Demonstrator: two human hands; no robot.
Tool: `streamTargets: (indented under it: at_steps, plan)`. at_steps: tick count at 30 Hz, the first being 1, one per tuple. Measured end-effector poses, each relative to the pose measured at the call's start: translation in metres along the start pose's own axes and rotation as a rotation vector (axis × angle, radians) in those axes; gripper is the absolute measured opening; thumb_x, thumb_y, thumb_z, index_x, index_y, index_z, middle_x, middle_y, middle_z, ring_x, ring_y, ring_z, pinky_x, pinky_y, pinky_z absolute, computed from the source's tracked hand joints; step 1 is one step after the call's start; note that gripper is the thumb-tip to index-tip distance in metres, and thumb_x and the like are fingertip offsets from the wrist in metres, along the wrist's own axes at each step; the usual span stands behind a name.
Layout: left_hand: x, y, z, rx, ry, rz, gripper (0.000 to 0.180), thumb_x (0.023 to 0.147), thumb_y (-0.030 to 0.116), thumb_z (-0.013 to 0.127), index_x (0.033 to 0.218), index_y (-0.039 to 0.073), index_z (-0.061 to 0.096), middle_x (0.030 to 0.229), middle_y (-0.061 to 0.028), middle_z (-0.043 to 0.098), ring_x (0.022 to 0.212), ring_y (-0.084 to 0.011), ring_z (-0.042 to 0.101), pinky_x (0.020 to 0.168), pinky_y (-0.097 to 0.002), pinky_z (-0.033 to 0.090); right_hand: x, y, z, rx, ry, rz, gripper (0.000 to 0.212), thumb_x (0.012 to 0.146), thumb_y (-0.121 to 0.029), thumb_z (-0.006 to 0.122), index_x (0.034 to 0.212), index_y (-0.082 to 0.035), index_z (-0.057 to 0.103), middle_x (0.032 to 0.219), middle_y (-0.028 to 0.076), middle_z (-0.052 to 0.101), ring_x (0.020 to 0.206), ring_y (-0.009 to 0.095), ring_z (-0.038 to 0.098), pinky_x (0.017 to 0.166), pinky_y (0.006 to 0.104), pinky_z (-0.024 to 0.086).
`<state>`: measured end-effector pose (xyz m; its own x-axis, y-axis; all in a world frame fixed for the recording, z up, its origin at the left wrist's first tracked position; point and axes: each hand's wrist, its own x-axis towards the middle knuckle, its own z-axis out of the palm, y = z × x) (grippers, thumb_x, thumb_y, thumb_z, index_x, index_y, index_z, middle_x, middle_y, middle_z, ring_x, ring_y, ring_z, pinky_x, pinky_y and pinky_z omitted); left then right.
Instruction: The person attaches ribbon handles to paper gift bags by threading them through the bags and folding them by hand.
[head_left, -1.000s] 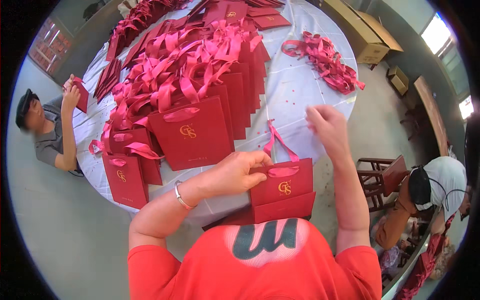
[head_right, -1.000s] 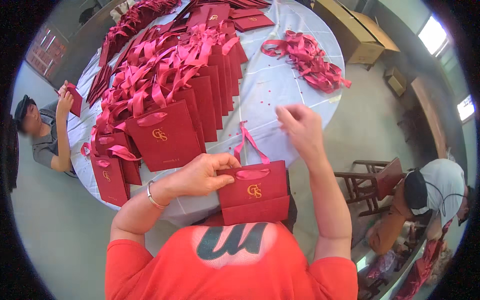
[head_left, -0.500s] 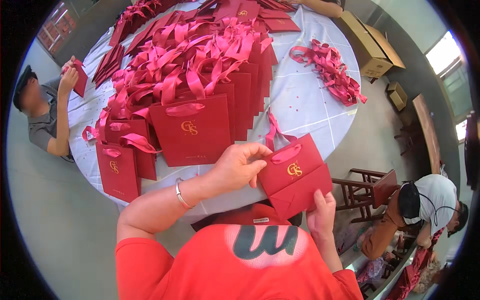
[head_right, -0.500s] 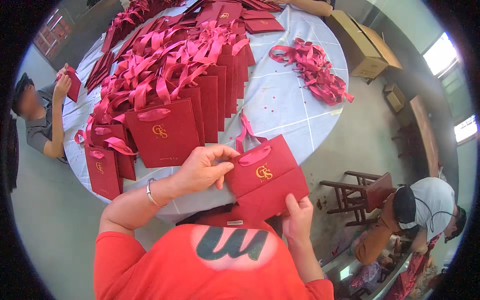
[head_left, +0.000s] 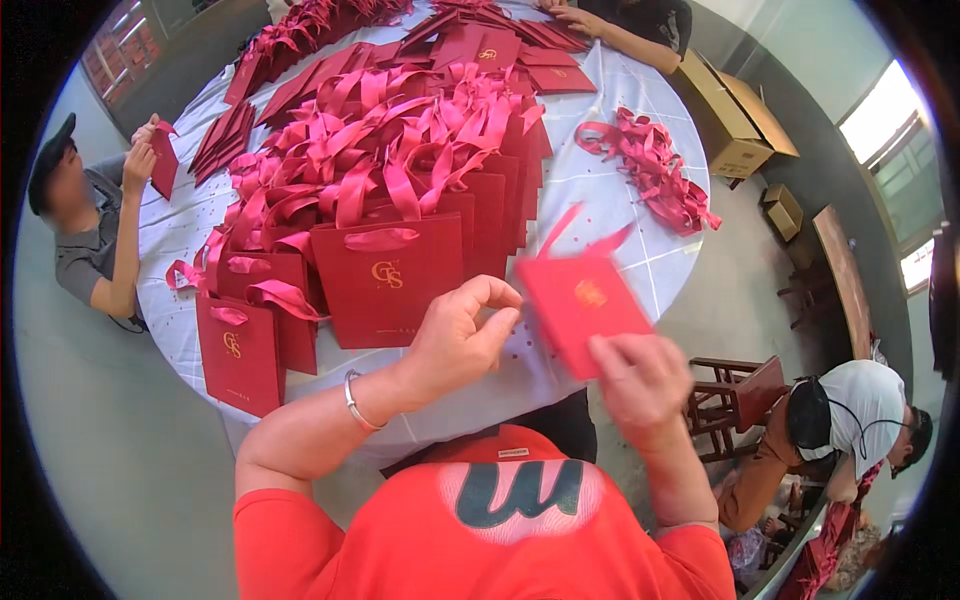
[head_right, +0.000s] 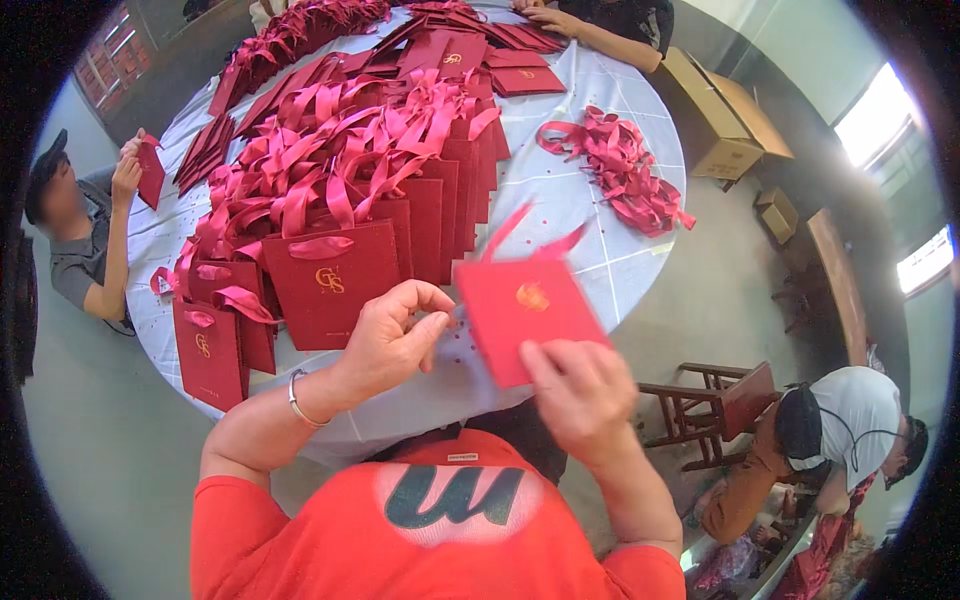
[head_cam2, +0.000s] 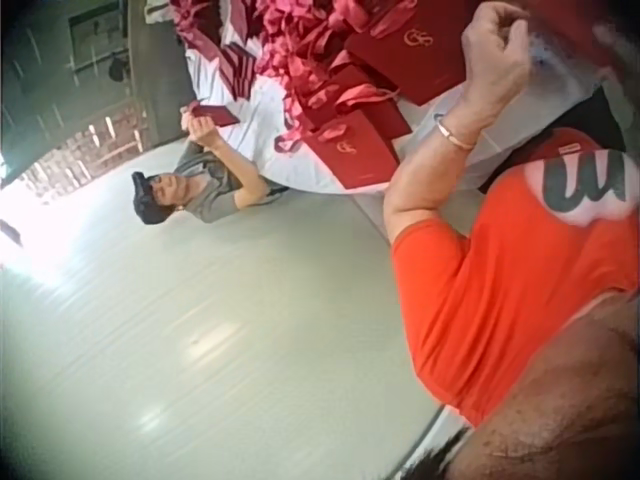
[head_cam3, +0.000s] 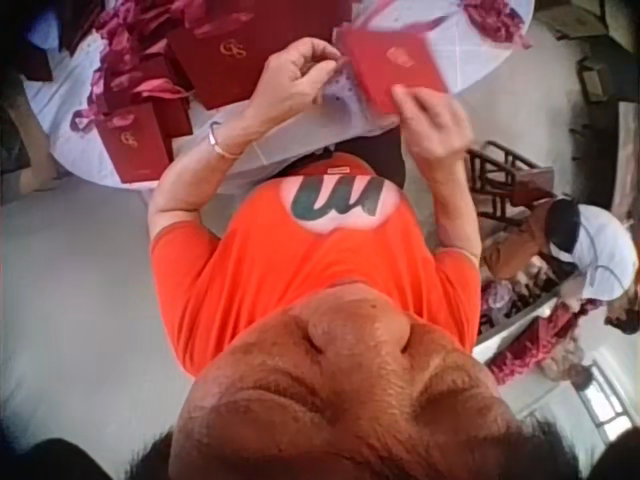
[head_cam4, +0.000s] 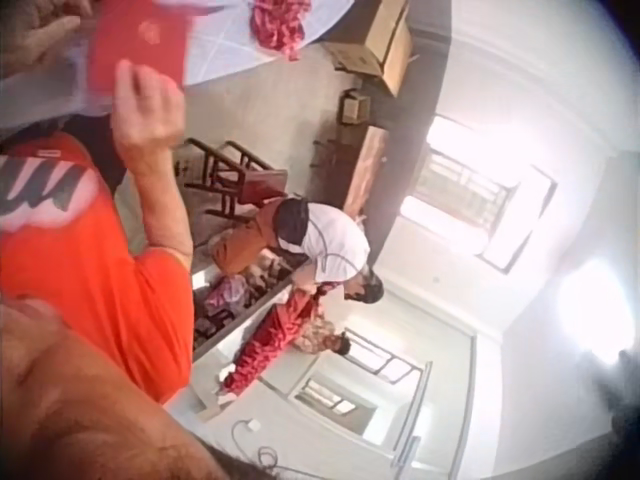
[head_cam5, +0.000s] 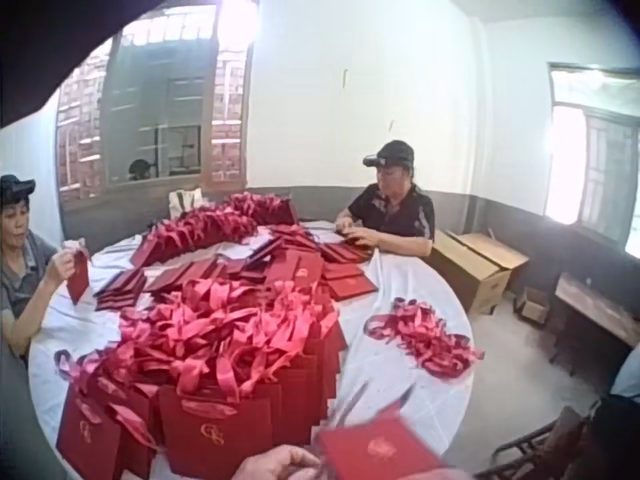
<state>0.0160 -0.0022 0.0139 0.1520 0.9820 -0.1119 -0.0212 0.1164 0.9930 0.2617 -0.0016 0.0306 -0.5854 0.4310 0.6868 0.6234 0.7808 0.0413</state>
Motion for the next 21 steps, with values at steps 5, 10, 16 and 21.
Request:
streamTargets:
  at_steps: [5,10,16,21]
  plan:
    - [0.003,-0.010,-0.003,0.278,0.050,0.186,0.015,0.094,0.001,0.059,0.109,-0.001,0.058,0.094,-0.0066,0.068,0.056,-0.0048,0.057,0.050,-0.0223,0.046,-0.010,-0.029,0.020,0.163,-0.094,-0.025,0.034,0.063,-0.004,0.070,0.097,-0.009,0.072,0.089,0.003,0.061,0.072,0.020,0.060,0.061,0.0332,0.047]
    - [0.012,-0.018,0.001,0.629,0.104,0.679,0.028,0.086,-0.001,0.064,0.114,0.000,0.062,0.109,-0.0160,0.068,0.069,-0.0247,0.069,0.058,-0.0289,0.054,-0.012,-0.037,0.019,0.278,-0.184,-0.113,0.031,0.065,-0.009,0.070,0.096,-0.007,0.071,0.088,0.004,0.061,0.069,0.018,0.058,0.058,0.0305,0.046]
    - [0.003,-0.007,0.015,1.064,-0.035,0.584,0.033,0.082,0.013,0.072,0.111,0.000,0.063,0.122,-0.0191,0.064,0.070,-0.0298,0.070,0.057,-0.0364,0.056,-0.021,-0.034,0.029,0.407,-0.192,-0.149,0.029,0.066,-0.010,0.073,0.095,-0.005,0.071,0.090,0.004,0.061,0.069,0.017,0.058,0.059,0.0296,0.048]
    - [0.009,-0.017,0.016,1.152,-0.082,0.610,0.040,0.079,0.020,0.076,0.111,0.000,0.063,0.129,-0.0231,0.059,0.062,-0.0283,0.068,0.054,-0.0366,0.055,-0.010,-0.009,0.020,0.704,-0.086,0.156,0.022,0.069,-0.015,0.085,0.084,-0.005,0.072,0.088,0.010,0.069,0.074,0.025,0.067,0.065,0.0343,0.055]
